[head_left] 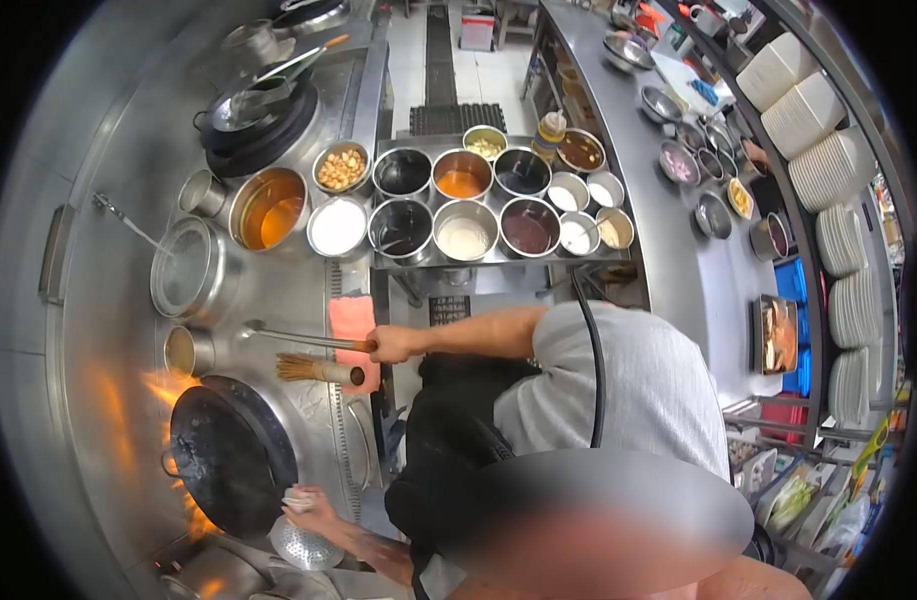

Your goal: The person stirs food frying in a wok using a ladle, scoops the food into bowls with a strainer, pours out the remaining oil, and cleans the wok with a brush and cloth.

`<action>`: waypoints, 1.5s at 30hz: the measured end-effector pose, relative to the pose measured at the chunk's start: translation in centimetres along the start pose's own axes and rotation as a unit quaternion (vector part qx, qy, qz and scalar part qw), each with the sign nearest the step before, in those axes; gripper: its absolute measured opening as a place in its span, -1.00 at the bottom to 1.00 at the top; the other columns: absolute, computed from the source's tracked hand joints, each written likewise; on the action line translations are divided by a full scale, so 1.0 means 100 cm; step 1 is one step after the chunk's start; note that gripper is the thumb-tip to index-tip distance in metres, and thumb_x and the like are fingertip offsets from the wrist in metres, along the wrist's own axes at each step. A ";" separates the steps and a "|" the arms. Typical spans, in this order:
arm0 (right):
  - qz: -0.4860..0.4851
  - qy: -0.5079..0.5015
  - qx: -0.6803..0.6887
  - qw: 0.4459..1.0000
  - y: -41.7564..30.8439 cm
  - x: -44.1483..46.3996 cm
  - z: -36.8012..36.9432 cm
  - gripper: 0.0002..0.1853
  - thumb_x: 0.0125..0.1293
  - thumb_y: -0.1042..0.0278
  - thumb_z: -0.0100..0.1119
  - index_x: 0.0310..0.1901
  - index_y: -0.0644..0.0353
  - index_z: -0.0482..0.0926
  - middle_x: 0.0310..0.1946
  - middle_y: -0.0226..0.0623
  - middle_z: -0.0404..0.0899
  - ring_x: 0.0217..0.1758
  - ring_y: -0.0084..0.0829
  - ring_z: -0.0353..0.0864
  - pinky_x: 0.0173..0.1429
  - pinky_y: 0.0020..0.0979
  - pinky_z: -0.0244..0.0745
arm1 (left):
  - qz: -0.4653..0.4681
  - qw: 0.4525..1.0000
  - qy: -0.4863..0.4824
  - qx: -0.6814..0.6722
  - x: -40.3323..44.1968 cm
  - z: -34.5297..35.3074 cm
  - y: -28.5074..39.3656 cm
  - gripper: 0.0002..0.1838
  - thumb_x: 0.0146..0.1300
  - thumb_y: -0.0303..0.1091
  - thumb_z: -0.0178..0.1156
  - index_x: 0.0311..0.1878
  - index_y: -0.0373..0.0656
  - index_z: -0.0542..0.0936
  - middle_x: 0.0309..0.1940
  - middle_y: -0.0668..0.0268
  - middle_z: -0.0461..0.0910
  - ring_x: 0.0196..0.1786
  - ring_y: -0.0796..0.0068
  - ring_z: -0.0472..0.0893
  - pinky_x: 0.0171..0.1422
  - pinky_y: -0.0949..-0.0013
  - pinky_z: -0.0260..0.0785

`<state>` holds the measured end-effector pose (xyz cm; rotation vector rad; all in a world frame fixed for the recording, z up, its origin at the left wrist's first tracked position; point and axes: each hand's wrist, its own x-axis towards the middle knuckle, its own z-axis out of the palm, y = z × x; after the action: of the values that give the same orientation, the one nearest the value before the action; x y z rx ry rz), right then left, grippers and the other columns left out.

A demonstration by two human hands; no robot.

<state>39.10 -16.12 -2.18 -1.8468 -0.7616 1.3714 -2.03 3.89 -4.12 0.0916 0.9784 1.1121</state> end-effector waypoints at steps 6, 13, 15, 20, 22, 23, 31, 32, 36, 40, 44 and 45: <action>-0.236 -0.097 -0.133 0.958 -0.052 0.126 -0.027 -0.73 0.25 0.23 0.12 -0.29 0.32 0.57 -0.45 -0.05 0.64 -0.44 -0.17 0.64 -0.35 -0.13 0.53 | 0.045 0.991 0.026 0.123 -0.079 -0.032 -0.015 -0.76 0.35 -0.16 0.24 -0.08 -0.09 0.55 -0.46 0.35 0.52 -0.36 0.49 0.54 -0.26 0.29 0.46; -0.355 0.266 -0.437 0.782 -0.212 0.339 -0.021 -0.70 0.35 0.27 -0.06 -0.33 0.38 0.53 -0.37 0.14 0.65 -0.33 0.07 0.70 -0.21 -0.03 0.63 | 0.125 0.979 0.098 0.131 -0.120 -0.048 -0.033 -0.52 0.25 -0.38 0.05 0.26 -0.24 0.39 -0.12 0.10 0.62 -0.26 0.29 0.60 -0.18 0.32 0.55; -0.272 0.058 -0.341 0.898 -0.278 0.339 -0.027 -0.78 0.30 0.37 0.00 -0.45 0.30 0.52 -0.46 -0.12 0.57 -0.50 -0.23 0.60 -0.37 -0.18 0.58 | 0.126 0.979 0.107 0.121 -0.115 -0.079 -0.043 -0.54 0.28 -0.36 0.07 0.25 -0.23 0.41 -0.14 0.11 0.62 -0.26 0.32 0.61 -0.21 0.35 0.55; 0.140 -0.238 0.499 0.822 -0.315 0.310 -0.051 -0.83 0.24 0.63 -0.04 -0.49 0.22 0.32 -0.63 -0.49 0.22 -0.63 -0.67 0.27 -0.58 -0.63 0.22 | 0.127 0.972 0.150 0.129 -0.063 -0.151 -0.068 -0.63 0.37 -0.12 0.17 0.09 -0.16 0.54 -0.33 0.13 0.66 -0.46 0.30 0.62 -0.37 0.32 0.54; 0.042 -0.318 0.430 0.844 -0.303 0.291 -0.037 -0.90 0.41 0.62 -0.13 -0.31 0.32 0.27 -0.58 -0.47 0.21 -0.64 -0.68 0.22 -0.59 -0.63 0.27 | 0.188 0.816 0.297 0.459 -0.038 -0.175 -0.076 -0.54 0.32 0.06 0.16 -0.09 -0.21 0.66 -0.30 0.04 0.68 -0.42 0.13 0.65 -0.35 0.17 0.54; 0.107 -0.338 0.435 0.828 -0.313 0.252 -0.033 -0.87 0.46 0.57 -0.12 -0.30 0.36 0.29 -0.56 -0.46 0.23 -0.64 -0.69 0.22 -0.62 -0.67 0.24 | 0.162 0.588 0.375 0.699 -0.025 -0.183 -0.078 -0.45 0.28 0.17 0.15 -0.20 -0.24 0.71 -0.27 -0.01 0.69 -0.37 0.03 0.68 -0.30 0.09 0.55; 0.126 -0.412 0.465 0.774 -0.291 0.070 0.015 -0.86 0.46 0.57 -0.09 -0.10 0.52 0.32 -0.49 -0.41 0.32 -0.66 -0.70 0.26 -0.68 -0.74 0.27 | 0.142 0.526 0.399 0.738 -0.047 -0.150 -0.079 -0.23 0.15 0.36 0.13 -0.07 -0.30 0.70 0.11 -0.14 0.56 0.21 -0.11 0.51 0.29 -0.07 0.29; 0.142 -0.423 0.449 0.774 -0.285 0.061 0.018 -0.84 0.46 0.55 -0.08 -0.08 0.52 0.33 -0.49 -0.43 0.32 -0.67 -0.71 0.25 -0.69 -0.73 0.27 | 0.142 0.529 0.399 0.735 -0.054 -0.140 -0.078 -0.23 0.15 0.36 0.13 -0.07 -0.30 0.70 0.11 -0.14 0.56 0.21 -0.11 0.51 0.29 -0.07 0.29; 0.114 -0.370 0.332 0.860 -0.254 0.012 0.029 -0.84 0.47 0.47 -0.03 -0.06 0.41 0.41 -0.48 -0.45 0.36 -0.68 -0.72 0.25 -0.71 -0.72 0.21 | 0.543 0.546 0.163 0.617 -0.080 -0.031 -0.031 -0.28 0.10 0.16 0.34 0.14 -0.28 0.55 0.28 -0.04 0.41 0.35 -0.01 0.36 0.35 -0.16 0.15; 0.059 -0.289 0.120 0.948 -0.213 -0.007 0.030 -0.78 0.41 0.35 0.07 -0.06 0.33 0.45 -0.48 -0.29 0.49 -0.66 -0.46 0.43 -0.60 -0.46 0.37 | 0.631 0.482 0.025 0.607 -0.010 0.065 -0.035 -0.59 0.23 -0.05 0.30 0.07 -0.03 0.66 0.00 0.22 0.63 0.11 0.15 0.56 0.36 0.01 0.20; -0.278 0.017 -0.440 0.854 -0.166 -0.019 0.028 -0.65 0.32 0.26 0.16 0.03 0.28 0.42 -0.29 0.23 0.61 -0.20 0.30 0.60 -0.17 0.07 0.49 | 0.407 0.594 0.012 0.694 0.023 0.066 -0.021 -0.70 0.24 -0.15 0.30 -0.02 -0.04 0.69 -0.01 0.27 0.63 0.11 0.20 0.55 0.36 -0.03 0.19; -0.291 0.067 -0.410 0.862 -0.147 -0.019 0.028 -0.66 0.31 0.26 0.18 0.02 0.25 0.42 -0.33 0.19 0.61 -0.20 0.27 0.61 -0.19 0.07 0.48 | 0.446 0.590 0.023 0.672 0.025 0.060 -0.021 -0.72 0.23 -0.19 0.31 -0.04 -0.06 0.70 -0.03 0.25 0.63 0.09 0.18 0.56 0.31 0.00 0.24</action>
<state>35.22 -8.58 10.33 -1.9977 -1.8478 0.5235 3.90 7.18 -3.09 2.0082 1.7101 0.9340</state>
